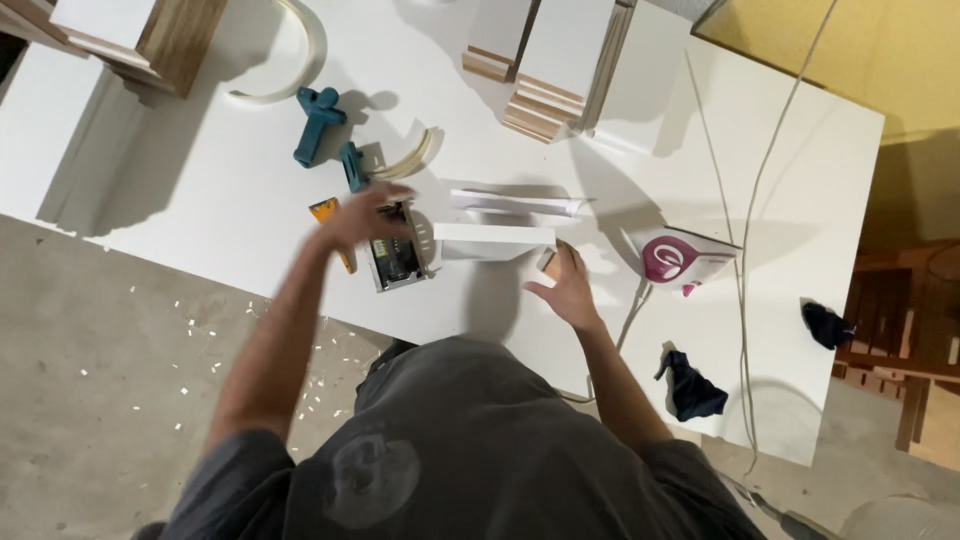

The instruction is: The person smooths a white rectangular board with a sanding block and a scraper. They then apply a strip of edge banding to the board's edge, press it with a household iron, and secure it using a blue edge banding tool. Finally, they trim the excess banding with a utility knife and sand the edge smooth.

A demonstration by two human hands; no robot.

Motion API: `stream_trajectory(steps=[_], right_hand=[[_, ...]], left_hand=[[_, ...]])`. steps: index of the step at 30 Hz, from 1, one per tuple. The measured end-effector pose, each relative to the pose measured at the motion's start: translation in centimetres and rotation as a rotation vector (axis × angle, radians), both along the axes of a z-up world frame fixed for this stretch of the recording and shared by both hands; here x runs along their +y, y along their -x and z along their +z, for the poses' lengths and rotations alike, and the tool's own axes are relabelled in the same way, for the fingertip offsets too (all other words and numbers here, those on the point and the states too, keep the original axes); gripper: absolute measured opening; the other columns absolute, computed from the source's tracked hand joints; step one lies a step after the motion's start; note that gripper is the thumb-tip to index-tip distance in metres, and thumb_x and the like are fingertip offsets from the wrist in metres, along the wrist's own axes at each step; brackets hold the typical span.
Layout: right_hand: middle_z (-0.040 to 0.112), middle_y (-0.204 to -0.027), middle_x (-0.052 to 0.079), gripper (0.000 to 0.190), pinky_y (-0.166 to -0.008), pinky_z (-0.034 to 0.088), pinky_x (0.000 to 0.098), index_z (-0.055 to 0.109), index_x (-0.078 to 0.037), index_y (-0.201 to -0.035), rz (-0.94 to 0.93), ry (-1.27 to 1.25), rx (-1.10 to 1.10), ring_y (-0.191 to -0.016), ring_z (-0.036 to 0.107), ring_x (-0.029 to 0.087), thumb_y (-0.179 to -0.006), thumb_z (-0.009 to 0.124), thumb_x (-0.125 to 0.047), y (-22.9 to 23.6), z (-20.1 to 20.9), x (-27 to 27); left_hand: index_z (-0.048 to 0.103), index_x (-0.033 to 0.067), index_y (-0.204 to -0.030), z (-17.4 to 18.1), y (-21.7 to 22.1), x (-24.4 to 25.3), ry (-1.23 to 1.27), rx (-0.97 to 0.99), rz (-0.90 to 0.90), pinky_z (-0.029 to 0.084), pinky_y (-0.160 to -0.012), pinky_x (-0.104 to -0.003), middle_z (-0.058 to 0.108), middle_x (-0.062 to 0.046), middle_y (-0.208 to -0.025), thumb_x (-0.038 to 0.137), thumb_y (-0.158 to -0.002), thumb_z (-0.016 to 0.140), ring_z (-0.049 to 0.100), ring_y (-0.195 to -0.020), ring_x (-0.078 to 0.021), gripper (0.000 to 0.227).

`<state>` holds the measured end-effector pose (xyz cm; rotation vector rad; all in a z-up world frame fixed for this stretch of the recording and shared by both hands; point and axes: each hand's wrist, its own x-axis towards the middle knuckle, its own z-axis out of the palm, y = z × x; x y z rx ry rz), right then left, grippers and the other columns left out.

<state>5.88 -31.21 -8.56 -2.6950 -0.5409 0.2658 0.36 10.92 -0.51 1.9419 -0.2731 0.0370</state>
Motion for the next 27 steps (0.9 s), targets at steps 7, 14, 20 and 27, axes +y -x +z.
stream_trajectory(steps=[7,14,20,27], right_hand=[[0.064,-0.102,0.010,0.071,-0.085,0.046,0.0333,0.058,-0.007,-0.134,-0.092,-0.730,0.381,-0.092,0.058,0.018,-0.077,0.094,-0.027,-1.0,1.7,1.9],[0.075,-0.104,0.016,0.034,-0.097,0.051,0.0391,0.075,-0.002,-0.111,-0.083,-0.957,0.343,-0.100,0.068,0.019,-0.081,0.090,-0.009,-0.3,5.1,3.5],[0.075,-0.103,0.013,0.029,-0.097,0.051,0.0412,0.074,0.000,-0.109,0.019,-1.015,0.304,-0.099,0.066,0.018,-0.083,0.087,-0.003,-0.2,7.6,4.2],[0.076,-0.103,0.012,0.027,-0.098,0.050,0.0402,0.074,-0.002,-0.108,0.025,-0.981,0.288,-0.100,0.065,0.017,-0.084,0.087,-0.006,-1.7,3.1,3.1]], left_hand=[[0.064,0.0036,-0.101,-14.6,-8.5,17.7,-0.588,0.304,0.806,0.054,-0.073,-0.054,0.066,-0.023,-0.094,0.040,-0.085,0.072,0.069,-0.088,-0.0457,0.040],[0.069,-0.0003,-0.114,-22.3,-13.2,19.6,-0.645,0.558,0.859,0.059,-0.083,-0.052,0.072,-0.021,-0.103,0.047,-0.090,0.075,0.071,-0.099,-0.0442,0.054],[0.056,-0.0016,-0.104,-14.5,-14.7,17.6,-0.259,0.400,0.658,0.053,-0.037,-0.033,0.069,-0.012,-0.069,0.034,-0.100,0.075,0.067,-0.050,-0.0215,0.040],[0.056,0.0006,-0.136,10.3,-8.4,-5.2,0.052,0.493,-0.019,0.061,-0.064,-0.037,0.069,-0.020,-0.105,0.034,-0.097,0.072,0.073,-0.082,-0.0279,0.054]])
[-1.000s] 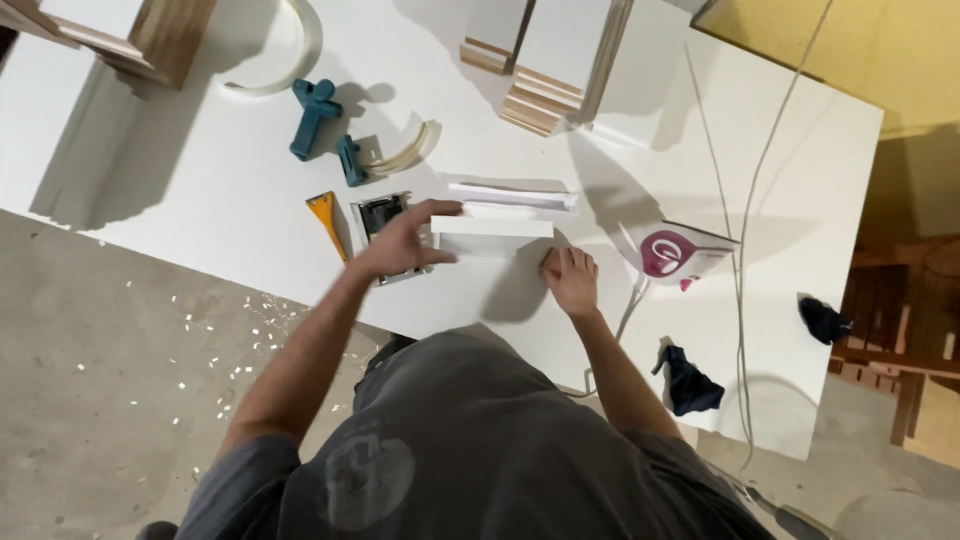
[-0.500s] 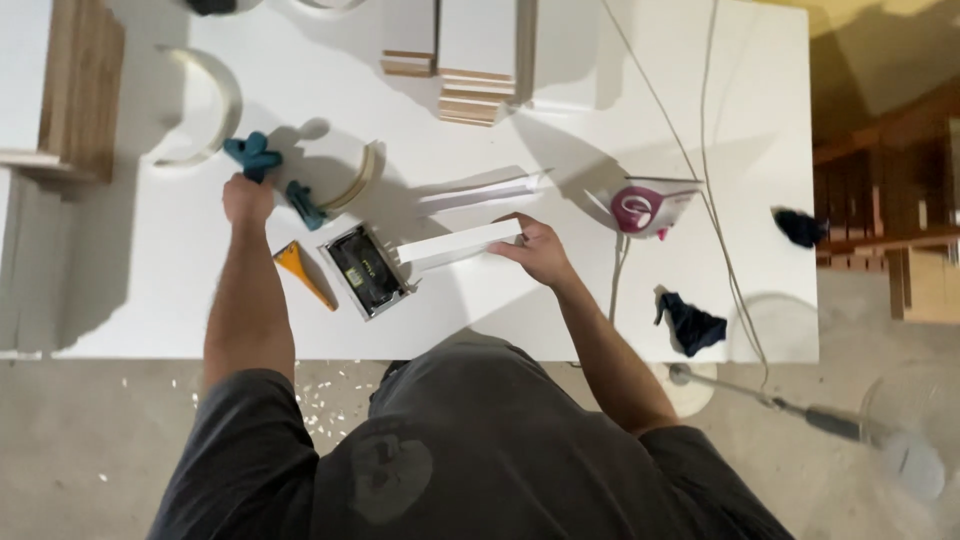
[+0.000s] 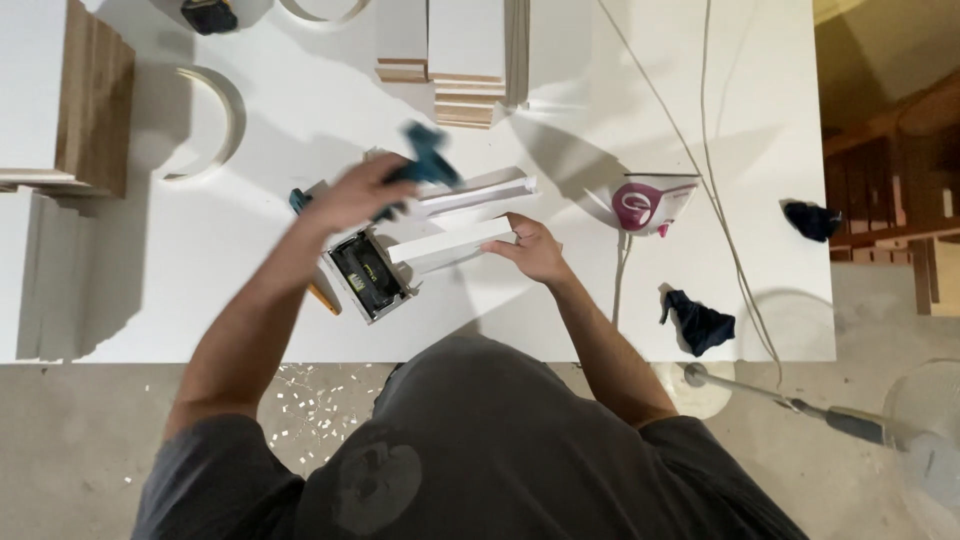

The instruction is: The person smooths a white rectangular board with a sanding block and a scraper. They then apply a strip of edge banding to the board's edge, press it with a household iron, and secure it using a blue edge banding tool. Finally, they trim the excess banding with a utility knife and sand the edge smooth.

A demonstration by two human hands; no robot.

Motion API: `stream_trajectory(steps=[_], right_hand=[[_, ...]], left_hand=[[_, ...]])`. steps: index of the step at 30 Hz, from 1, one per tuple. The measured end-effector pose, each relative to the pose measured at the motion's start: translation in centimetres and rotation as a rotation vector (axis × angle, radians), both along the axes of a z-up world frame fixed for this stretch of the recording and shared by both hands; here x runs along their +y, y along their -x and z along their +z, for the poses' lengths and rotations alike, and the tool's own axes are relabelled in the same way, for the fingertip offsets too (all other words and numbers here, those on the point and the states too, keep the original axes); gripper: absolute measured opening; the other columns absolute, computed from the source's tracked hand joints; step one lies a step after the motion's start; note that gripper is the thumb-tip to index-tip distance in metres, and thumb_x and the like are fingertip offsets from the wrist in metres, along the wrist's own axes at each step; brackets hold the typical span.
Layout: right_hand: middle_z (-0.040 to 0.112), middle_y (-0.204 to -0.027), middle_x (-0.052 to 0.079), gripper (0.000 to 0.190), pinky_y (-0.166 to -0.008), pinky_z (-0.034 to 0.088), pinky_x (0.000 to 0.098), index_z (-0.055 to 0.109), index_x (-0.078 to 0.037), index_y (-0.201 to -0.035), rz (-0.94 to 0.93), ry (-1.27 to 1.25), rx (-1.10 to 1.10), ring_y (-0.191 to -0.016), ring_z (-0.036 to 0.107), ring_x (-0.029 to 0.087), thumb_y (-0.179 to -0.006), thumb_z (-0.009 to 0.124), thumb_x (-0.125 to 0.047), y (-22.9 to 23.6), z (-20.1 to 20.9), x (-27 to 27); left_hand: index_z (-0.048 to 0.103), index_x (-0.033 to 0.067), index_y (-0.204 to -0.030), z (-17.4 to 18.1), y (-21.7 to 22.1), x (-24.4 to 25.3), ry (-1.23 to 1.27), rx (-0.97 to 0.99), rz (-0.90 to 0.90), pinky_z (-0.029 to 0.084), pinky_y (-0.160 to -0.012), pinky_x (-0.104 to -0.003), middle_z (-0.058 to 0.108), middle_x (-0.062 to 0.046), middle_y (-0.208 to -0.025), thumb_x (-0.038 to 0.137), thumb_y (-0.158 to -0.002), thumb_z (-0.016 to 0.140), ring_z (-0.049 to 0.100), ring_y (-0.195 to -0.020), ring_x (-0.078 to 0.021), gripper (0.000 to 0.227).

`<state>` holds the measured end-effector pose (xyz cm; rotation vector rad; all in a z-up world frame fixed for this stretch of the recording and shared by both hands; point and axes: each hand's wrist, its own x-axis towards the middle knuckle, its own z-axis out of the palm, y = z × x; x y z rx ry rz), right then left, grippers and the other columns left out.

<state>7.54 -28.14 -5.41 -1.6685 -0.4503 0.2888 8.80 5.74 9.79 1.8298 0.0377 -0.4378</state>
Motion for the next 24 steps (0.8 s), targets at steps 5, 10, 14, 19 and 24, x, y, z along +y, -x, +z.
stream_trajectory(steps=[5,10,14,19,24], right_hand=[[0.075,-0.101,0.013,0.024,-0.098,0.051,0.0418,0.075,-0.001,-0.105,0.002,-0.009,-0.033,-0.099,0.067,0.020,-0.086,0.087,-0.009,0.8,5.2,2.2],[0.076,-0.103,0.012,0.024,-0.100,0.051,0.0404,0.076,-0.002,-0.107,0.006,0.017,-0.008,-0.102,0.070,0.020,-0.087,0.087,-0.013,1.0,5.5,1.9],[0.077,-0.105,0.008,0.026,-0.103,0.050,0.0395,0.076,-0.003,-0.108,0.014,-0.024,-0.047,-0.102,0.068,0.016,-0.086,0.088,-0.012,1.0,6.0,2.2],[0.075,-0.100,0.011,0.021,-0.101,0.050,0.0416,0.075,-0.002,-0.104,0.011,-0.064,-0.109,-0.099,0.068,0.019,-0.087,0.086,-0.008,0.7,4.4,2.1],[0.077,-0.100,0.007,0.018,-0.102,0.050,0.0375,0.075,-0.003,-0.102,0.014,-0.136,-0.161,-0.102,0.064,0.010,-0.088,0.086,-0.008,0.6,2.6,2.3]], left_hand=[[0.052,-0.0100,-0.136,2.3,-0.4,-5.8,-0.110,-0.051,-0.391,0.063,-0.066,-0.041,0.069,-0.026,-0.095,0.033,-0.102,0.065,0.073,-0.083,-0.0316,0.056],[0.054,-0.0024,-0.137,3.9,0.5,-6.8,-0.309,-0.075,-0.449,0.055,-0.077,-0.051,0.068,-0.028,-0.106,0.042,-0.103,0.061,0.070,-0.099,-0.0408,0.056],[0.050,-0.0003,-0.139,3.6,0.8,-7.0,-0.391,-0.070,-0.514,0.053,-0.083,-0.052,0.068,-0.029,-0.115,0.051,-0.105,0.055,0.068,-0.106,-0.0442,0.062],[0.053,0.0030,-0.137,4.7,1.7,-7.2,-0.490,-0.093,-0.603,0.054,-0.085,-0.051,0.069,-0.027,-0.116,0.051,-0.104,0.056,0.068,-0.107,-0.0440,0.058],[0.049,-0.0053,-0.128,3.7,4.1,-8.4,-0.679,-0.328,-0.691,0.054,-0.077,-0.057,0.068,-0.030,-0.103,0.040,-0.107,0.047,0.070,-0.093,-0.0471,0.050]])
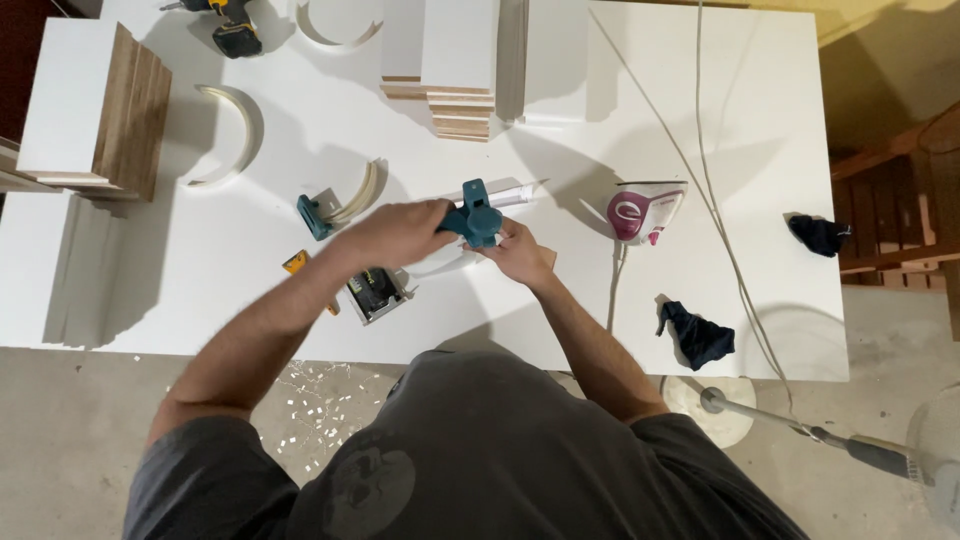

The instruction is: The person smooths a white rectangular board with a sanding block and a scraper. They then apply a strip of edge banding to the board's edge, press it with a household iron, and secure it using a blue edge banding tool. Finally, they trim the excess banding with a utility knife and sand the edge smooth.

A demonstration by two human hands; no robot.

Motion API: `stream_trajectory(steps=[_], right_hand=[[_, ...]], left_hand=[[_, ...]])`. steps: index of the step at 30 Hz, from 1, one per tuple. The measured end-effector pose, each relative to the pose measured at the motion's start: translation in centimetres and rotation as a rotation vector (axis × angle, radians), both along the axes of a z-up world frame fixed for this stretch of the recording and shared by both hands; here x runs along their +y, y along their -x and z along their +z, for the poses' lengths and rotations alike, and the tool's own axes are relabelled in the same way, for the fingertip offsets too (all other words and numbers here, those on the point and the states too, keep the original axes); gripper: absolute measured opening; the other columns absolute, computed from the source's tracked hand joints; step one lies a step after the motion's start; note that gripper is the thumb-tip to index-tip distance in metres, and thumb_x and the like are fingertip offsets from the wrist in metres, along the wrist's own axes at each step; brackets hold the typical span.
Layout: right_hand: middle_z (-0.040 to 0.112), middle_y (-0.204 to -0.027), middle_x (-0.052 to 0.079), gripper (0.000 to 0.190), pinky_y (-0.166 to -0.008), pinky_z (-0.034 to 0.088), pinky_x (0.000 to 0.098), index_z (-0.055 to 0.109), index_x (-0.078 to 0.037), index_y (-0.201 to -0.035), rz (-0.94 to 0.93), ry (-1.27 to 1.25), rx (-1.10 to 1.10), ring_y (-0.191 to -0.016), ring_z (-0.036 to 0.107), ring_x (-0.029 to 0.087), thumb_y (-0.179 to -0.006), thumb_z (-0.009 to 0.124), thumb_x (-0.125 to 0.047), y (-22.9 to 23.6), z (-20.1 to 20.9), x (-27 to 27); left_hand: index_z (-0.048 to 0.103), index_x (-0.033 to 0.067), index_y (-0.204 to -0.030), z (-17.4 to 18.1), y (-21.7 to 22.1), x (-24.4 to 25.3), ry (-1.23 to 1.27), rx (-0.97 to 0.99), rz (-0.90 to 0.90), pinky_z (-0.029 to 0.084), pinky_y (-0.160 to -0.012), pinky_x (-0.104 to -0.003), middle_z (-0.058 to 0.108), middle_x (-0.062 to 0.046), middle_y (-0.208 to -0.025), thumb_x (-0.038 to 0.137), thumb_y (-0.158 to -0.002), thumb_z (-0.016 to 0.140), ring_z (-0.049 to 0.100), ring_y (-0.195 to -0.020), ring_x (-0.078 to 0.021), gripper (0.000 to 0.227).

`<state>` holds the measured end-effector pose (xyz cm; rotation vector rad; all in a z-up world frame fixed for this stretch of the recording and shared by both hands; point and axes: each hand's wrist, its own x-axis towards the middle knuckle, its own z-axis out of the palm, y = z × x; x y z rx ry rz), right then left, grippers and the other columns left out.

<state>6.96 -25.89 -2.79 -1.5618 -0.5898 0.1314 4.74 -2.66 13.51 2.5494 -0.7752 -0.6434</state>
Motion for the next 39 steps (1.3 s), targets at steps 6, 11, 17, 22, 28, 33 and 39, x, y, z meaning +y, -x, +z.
stream_trajectory(steps=[6,11,17,22,28,33,39], right_hand=[[0.077,-0.098,0.008,0.015,-0.102,0.052,0.0421,0.077,-0.006,-0.102,-0.081,0.083,0.082,-0.099,0.072,0.017,-0.092,0.083,-0.016,0.1,-0.5,0.0],[0.057,-0.137,0.030,0.091,-0.114,0.043,0.0560,0.049,0.005,-0.143,-0.199,0.274,-0.290,-0.130,0.055,0.046,-0.069,0.095,-0.020,0.1,4.7,-1.4],[0.069,-0.132,0.009,0.054,-0.109,0.047,0.0546,0.064,-0.012,-0.127,-0.232,0.300,-1.339,-0.129,0.061,0.030,-0.088,0.082,-0.044,-3.0,5.3,-2.3],[0.070,-0.132,0.005,0.031,-0.108,0.046,0.0498,0.066,-0.018,-0.120,-0.132,0.308,-1.384,-0.126,0.065,0.026,-0.095,0.072,-0.035,-3.5,5.6,-2.9],[0.053,-0.150,0.015,0.054,-0.120,0.027,0.0595,0.045,-0.011,-0.141,0.079,0.347,-1.218,-0.147,0.043,0.034,-0.103,0.054,-0.048,-5.0,6.6,-2.5],[0.055,-0.146,0.016,0.053,-0.117,0.027,0.0621,0.043,-0.015,-0.129,0.149,0.351,-1.130,-0.143,0.046,0.040,-0.103,0.043,-0.062,-5.4,8.6,-4.1],[0.055,-0.125,0.020,0.066,-0.107,0.046,0.0635,0.051,-0.006,-0.131,0.086,0.271,-1.120,-0.122,0.058,0.047,-0.096,0.055,-0.062,-4.9,10.8,-7.0]], left_hand=[[0.051,0.0018,-0.118,-7.6,1.1,-0.6,-0.238,-0.758,0.018,0.051,-0.056,-0.043,0.056,-0.007,-0.086,0.041,-0.097,0.054,0.066,-0.071,-0.0282,0.045],[0.054,0.0042,-0.107,-6.6,1.4,-0.8,-0.162,-0.928,-0.010,0.047,-0.051,-0.037,0.051,-0.002,-0.078,0.041,-0.099,0.054,0.062,-0.064,-0.0235,0.038],[0.055,0.0055,-0.102,-5.9,1.5,-1.0,-0.169,-0.982,-0.009,0.047,-0.051,-0.037,0.052,-0.002,-0.077,0.042,-0.098,0.055,0.062,-0.063,-0.0230,0.036],[0.056,0.0053,-0.104,-6.3,1.5,-1.0,-0.166,-0.998,0.003,0.047,-0.052,-0.039,0.054,-0.004,-0.078,0.043,-0.096,0.056,0.063,-0.064,-0.0250,0.039],[0.059,0.0021,-0.116,-6.3,2.2,-1.1,-0.114,-0.958,0.056,0.051,-0.062,-0.041,0.058,-0.009,-0.088,0.043,-0.093,0.063,0.067,-0.075,-0.0283,0.047],[0.050,-0.0004,-0.147,-3.8,4.1,0.0,-0.097,-0.816,0.214,0.056,-0.083,-0.051,0.065,-0.020,-0.118,0.044,-0.087,0.074,0.071,-0.099,-0.0382,0.079],[0.034,0.0102,-0.161,-4.5,5.6,4.3,0.044,-0.449,0.468,0.054,-0.091,-0.050,0.068,-0.012,-0.117,0.032,-0.086,0.076,0.069,-0.104,-0.0397,0.089]])
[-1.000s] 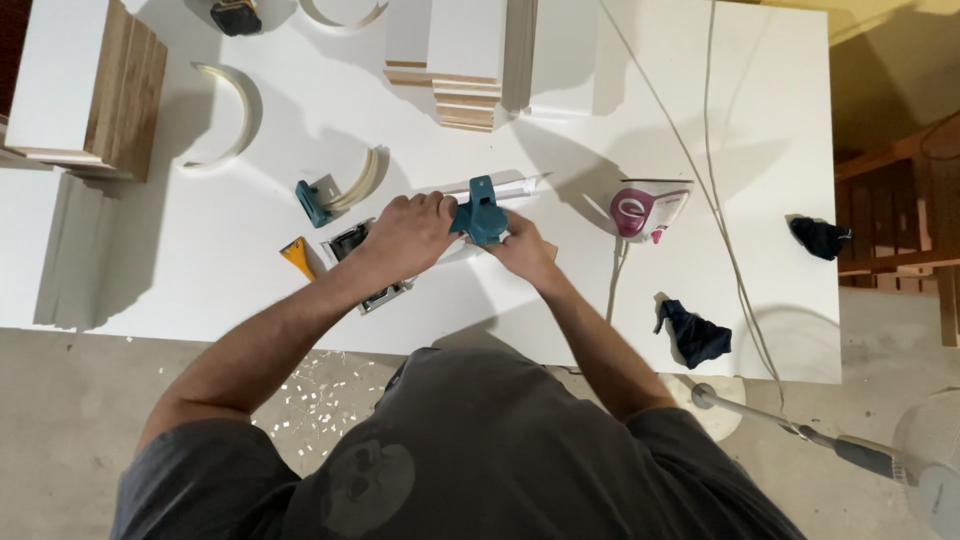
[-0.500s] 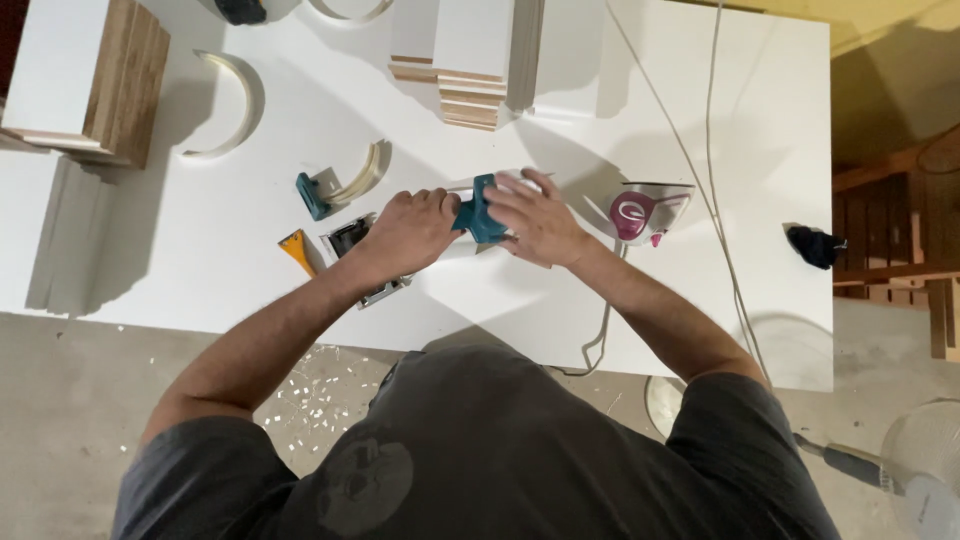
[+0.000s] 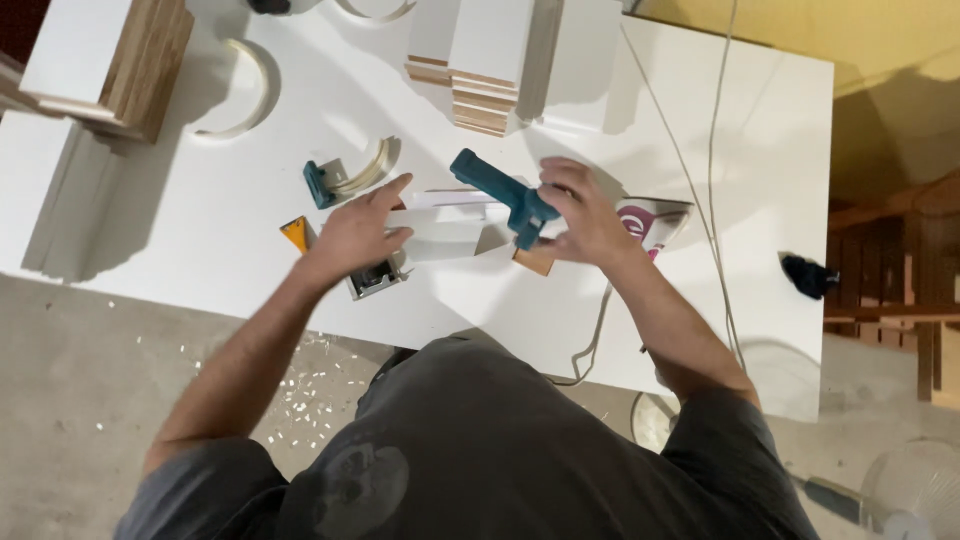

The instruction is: The person smooths a white rectangular board with a sanding block and a scraper. They then apply a strip of edge banding to the board's edge, press it with a household iron, and secure it using a blue edge banding tool. Finally, they trim the excess banding with a utility knife and sand the edge smooth.

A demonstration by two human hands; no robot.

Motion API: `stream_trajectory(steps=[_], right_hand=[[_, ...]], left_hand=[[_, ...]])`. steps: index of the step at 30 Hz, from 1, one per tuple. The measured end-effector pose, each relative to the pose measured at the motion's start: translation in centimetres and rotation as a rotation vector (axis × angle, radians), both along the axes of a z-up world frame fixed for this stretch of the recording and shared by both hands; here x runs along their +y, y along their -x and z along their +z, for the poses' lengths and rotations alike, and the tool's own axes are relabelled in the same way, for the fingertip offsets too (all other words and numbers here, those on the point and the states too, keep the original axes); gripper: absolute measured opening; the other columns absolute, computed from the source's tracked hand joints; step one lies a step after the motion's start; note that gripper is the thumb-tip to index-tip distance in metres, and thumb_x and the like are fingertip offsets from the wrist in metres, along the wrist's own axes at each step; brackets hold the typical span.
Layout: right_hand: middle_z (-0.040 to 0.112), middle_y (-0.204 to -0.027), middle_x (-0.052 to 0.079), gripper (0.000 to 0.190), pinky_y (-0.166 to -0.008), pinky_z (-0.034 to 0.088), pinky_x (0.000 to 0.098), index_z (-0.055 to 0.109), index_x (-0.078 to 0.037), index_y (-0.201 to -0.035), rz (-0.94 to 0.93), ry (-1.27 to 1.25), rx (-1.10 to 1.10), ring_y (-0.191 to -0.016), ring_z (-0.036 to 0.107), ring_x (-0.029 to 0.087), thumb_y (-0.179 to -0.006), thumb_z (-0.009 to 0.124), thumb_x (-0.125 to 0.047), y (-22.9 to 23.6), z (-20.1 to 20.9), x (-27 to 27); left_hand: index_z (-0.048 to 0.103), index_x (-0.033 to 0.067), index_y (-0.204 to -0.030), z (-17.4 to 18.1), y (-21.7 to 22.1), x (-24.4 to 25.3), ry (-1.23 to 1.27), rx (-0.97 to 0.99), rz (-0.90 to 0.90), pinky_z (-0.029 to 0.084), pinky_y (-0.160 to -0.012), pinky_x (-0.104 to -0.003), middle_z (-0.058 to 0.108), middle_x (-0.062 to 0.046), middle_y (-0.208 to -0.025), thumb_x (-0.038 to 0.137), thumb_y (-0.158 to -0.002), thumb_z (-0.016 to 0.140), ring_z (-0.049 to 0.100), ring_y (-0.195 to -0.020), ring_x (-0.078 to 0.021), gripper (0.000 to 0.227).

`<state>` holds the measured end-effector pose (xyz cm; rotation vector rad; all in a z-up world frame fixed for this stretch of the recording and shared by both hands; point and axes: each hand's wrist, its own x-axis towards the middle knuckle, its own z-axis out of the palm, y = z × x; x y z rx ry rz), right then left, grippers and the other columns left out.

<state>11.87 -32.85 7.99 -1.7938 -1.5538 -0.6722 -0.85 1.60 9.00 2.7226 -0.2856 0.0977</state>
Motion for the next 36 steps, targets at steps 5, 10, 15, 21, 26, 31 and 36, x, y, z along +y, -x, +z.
stream_trajectory(steps=[5,10,15,21,26,31,36], right_hand=[[0.059,-0.124,0.018,0.070,-0.095,0.054,0.0552,0.057,-0.007,-0.136,0.140,0.047,-0.060,-0.113,0.063,0.040,-0.097,0.054,-0.065,8.8,1.3,5.1],[0.054,-0.121,0.026,0.084,-0.095,0.053,0.0542,0.047,0.004,-0.141,0.440,0.403,0.232,-0.109,0.060,0.048,-0.072,0.088,-0.022,16.5,2.3,14.5],[0.053,-0.112,0.025,0.074,-0.071,0.063,0.0542,0.059,0.004,-0.123,0.076,0.851,0.558,-0.099,0.060,0.056,-0.061,0.089,-0.024,13.5,-9.4,13.0],[0.054,-0.106,0.020,0.060,-0.076,0.063,0.0442,0.059,0.004,-0.115,-0.191,1.173,0.644,-0.099,0.064,0.042,-0.065,0.080,-0.021,12.9,-14.7,11.3],[0.045,-0.141,0.034,0.120,-0.108,0.044,0.0617,0.017,0.002,-0.157,-0.195,1.070,0.764,-0.127,0.054,0.053,-0.070,0.091,-0.036,13.6,-12.8,9.9],[0.062,-0.110,0.026,0.056,-0.087,0.053,0.0579,0.062,0.003,-0.119,-0.190,1.128,0.706,-0.104,0.064,0.049,-0.074,0.081,-0.025,12.7,-18.1,6.7],[0.066,-0.100,0.025,0.051,-0.075,0.055,0.0597,0.060,-0.001,-0.112,-0.129,1.056,0.915,-0.090,0.069,0.050,-0.075,0.075,-0.034,13.5,-9.6,8.4]], left_hand=[[0.048,0.0141,-0.151,1.1,0.0,2.7,0.423,0.164,-0.066,0.055,-0.085,-0.054,0.075,-0.017,-0.112,0.021,-0.085,0.080,0.072,-0.096,-0.0427,0.073],[0.057,0.0246,-0.146,-1.0,-0.6,3.4,0.515,0.228,0.009,0.058,-0.085,-0.044,0.076,-0.011,-0.114,0.028,-0.086,0.083,0.073,-0.097,-0.0304,0.066],[0.056,0.0189,-0.149,-0.9,-0.1,2.2,0.582,0.149,0.050,0.058,-0.088,-0.047,0.074,-0.016,-0.114,0.014,-0.089,0.082,0.072,-0.098,-0.0353,0.065],[0.065,0.0174,-0.139,-3.6,0.7,1.5,0.841,0.023,0.083,0.060,-0.092,-0.040,0.073,-0.018,-0.113,0.003,-0.089,0.082,0.070,-0.099,-0.0304,0.055],[0.073,0.0173,-0.131,-2.8,1.5,0.4,0.857,-0.181,0.039,0.061,-0.087,-0.038,0.074,-0.013,-0.111,0.003,-0.090,0.083,0.071,-0.097,-0.0292,0.045],[0.078,0.0162,-0.121,-4.4,1.7,-0.1,0.892,-0.265,0.001,0.061,-0.085,-0.038,0.073,-0.012,-0.108,0.003,-0.090,0.083,0.071,-0.096,-0.0277,0.034],[0.076,0.0133,-0.126,-5.8,1.1,1.0,0.961,-0.255,-0.023,0.062,-0.084,-0.039,0.073,-0.015,-0.108,0.002,-0.090,0.083,0.071,-0.096,-0.0286,0.039]])
